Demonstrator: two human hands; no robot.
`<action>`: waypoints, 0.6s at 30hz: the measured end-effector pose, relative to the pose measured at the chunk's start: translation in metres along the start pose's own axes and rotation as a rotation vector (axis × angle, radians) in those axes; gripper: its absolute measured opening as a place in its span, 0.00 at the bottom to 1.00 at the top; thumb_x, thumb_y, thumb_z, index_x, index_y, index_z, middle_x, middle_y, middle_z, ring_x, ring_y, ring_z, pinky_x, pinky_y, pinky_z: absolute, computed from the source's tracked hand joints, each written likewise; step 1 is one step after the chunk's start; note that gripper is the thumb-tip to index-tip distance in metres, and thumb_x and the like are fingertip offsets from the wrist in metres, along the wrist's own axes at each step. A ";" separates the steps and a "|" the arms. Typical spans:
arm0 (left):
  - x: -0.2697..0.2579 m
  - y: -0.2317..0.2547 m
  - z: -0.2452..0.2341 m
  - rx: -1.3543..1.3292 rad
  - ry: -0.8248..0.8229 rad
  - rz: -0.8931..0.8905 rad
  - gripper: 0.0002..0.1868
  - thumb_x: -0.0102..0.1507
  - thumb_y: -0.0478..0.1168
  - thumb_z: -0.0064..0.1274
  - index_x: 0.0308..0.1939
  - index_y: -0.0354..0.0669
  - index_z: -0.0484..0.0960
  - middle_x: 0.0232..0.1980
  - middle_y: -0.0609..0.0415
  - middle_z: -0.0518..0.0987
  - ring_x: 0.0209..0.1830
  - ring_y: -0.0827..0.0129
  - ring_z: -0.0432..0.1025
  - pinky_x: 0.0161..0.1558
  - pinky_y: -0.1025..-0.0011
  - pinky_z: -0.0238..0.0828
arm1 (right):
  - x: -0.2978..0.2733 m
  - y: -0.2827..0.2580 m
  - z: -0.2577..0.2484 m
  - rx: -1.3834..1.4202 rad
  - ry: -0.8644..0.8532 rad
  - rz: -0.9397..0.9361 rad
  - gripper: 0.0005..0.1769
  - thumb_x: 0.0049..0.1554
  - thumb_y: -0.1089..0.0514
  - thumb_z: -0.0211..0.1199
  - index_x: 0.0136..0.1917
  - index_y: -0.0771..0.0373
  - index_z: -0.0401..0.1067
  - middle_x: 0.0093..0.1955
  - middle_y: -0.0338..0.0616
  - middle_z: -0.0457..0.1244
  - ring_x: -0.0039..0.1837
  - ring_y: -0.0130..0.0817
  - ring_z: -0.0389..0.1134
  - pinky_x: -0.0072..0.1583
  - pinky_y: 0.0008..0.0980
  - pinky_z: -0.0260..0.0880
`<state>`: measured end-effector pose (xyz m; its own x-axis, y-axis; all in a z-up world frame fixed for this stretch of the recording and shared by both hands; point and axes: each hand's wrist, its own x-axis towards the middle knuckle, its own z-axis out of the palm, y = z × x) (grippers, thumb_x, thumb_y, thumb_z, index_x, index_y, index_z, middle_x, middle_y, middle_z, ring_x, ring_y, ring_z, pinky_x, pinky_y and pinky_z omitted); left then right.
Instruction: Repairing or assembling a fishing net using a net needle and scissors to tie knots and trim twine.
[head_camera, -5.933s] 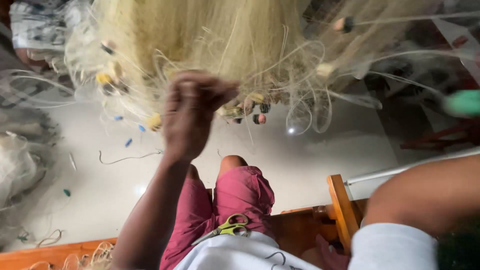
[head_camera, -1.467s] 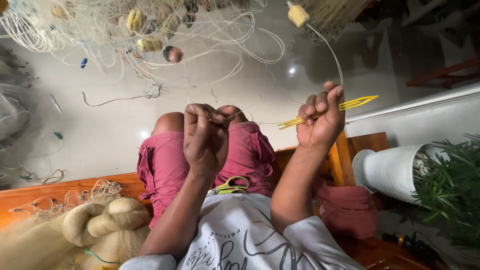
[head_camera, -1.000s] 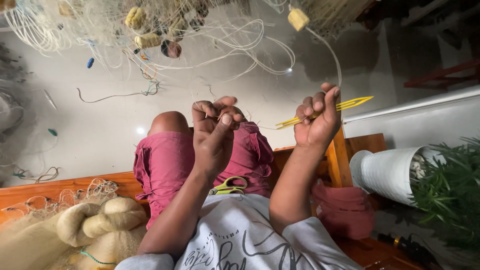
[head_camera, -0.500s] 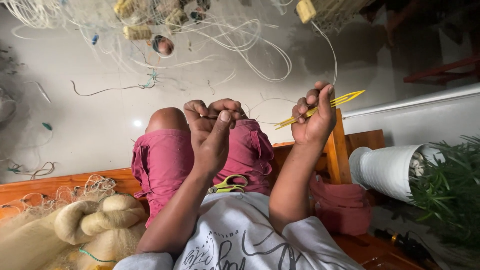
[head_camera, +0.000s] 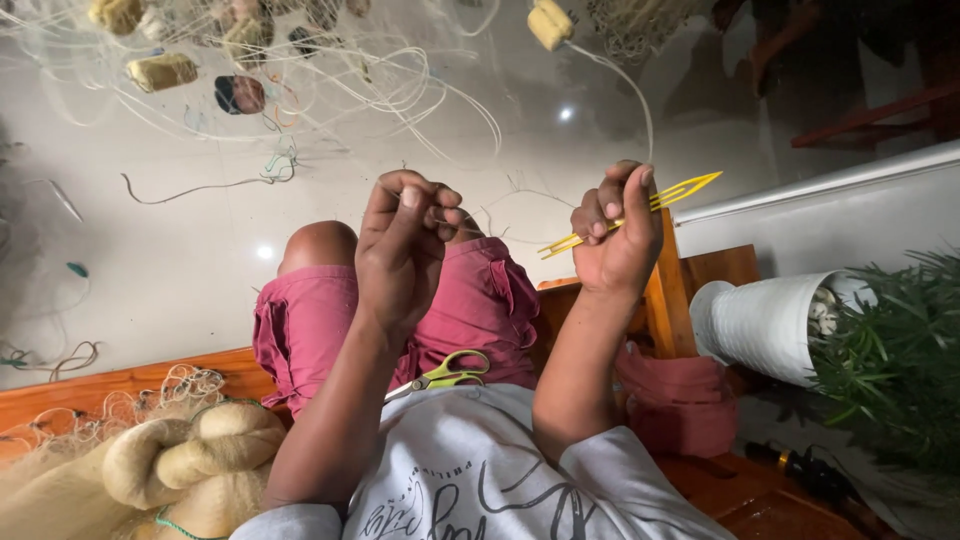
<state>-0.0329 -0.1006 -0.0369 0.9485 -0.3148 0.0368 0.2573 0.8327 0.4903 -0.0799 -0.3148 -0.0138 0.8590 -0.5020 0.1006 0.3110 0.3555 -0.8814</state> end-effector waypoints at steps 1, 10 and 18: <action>-0.001 -0.001 -0.001 -0.016 0.015 0.012 0.08 0.71 0.42 0.44 0.49 0.42 0.69 0.43 0.45 0.79 0.40 0.68 0.79 0.40 0.79 0.71 | 0.000 0.000 -0.002 0.007 0.001 -0.001 0.16 0.65 0.42 0.51 0.49 0.54 0.67 0.28 0.27 0.49 0.27 0.17 0.52 0.30 0.13 0.50; -0.008 0.000 -0.006 -0.055 0.056 0.074 0.08 0.72 0.44 0.41 0.49 0.45 0.66 0.46 0.47 0.75 0.44 0.65 0.80 0.42 0.79 0.72 | 0.000 -0.001 -0.004 0.052 0.033 -0.007 0.16 0.66 0.42 0.50 0.48 0.55 0.66 0.30 0.31 0.52 0.28 0.21 0.57 0.30 0.15 0.54; -0.008 -0.001 -0.002 -0.049 0.043 0.165 0.07 0.73 0.43 0.40 0.49 0.45 0.65 0.47 0.44 0.76 0.44 0.63 0.80 0.41 0.79 0.75 | 0.003 0.008 -0.003 -0.007 0.096 0.035 0.17 0.64 0.40 0.53 0.50 0.54 0.65 0.36 0.39 0.61 0.34 0.32 0.68 0.27 0.16 0.55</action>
<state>-0.0407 -0.0983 -0.0395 0.9854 -0.1530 0.0752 0.1053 0.8932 0.4372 -0.0765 -0.3160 -0.0222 0.8260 -0.5631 0.0252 0.2785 0.3690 -0.8867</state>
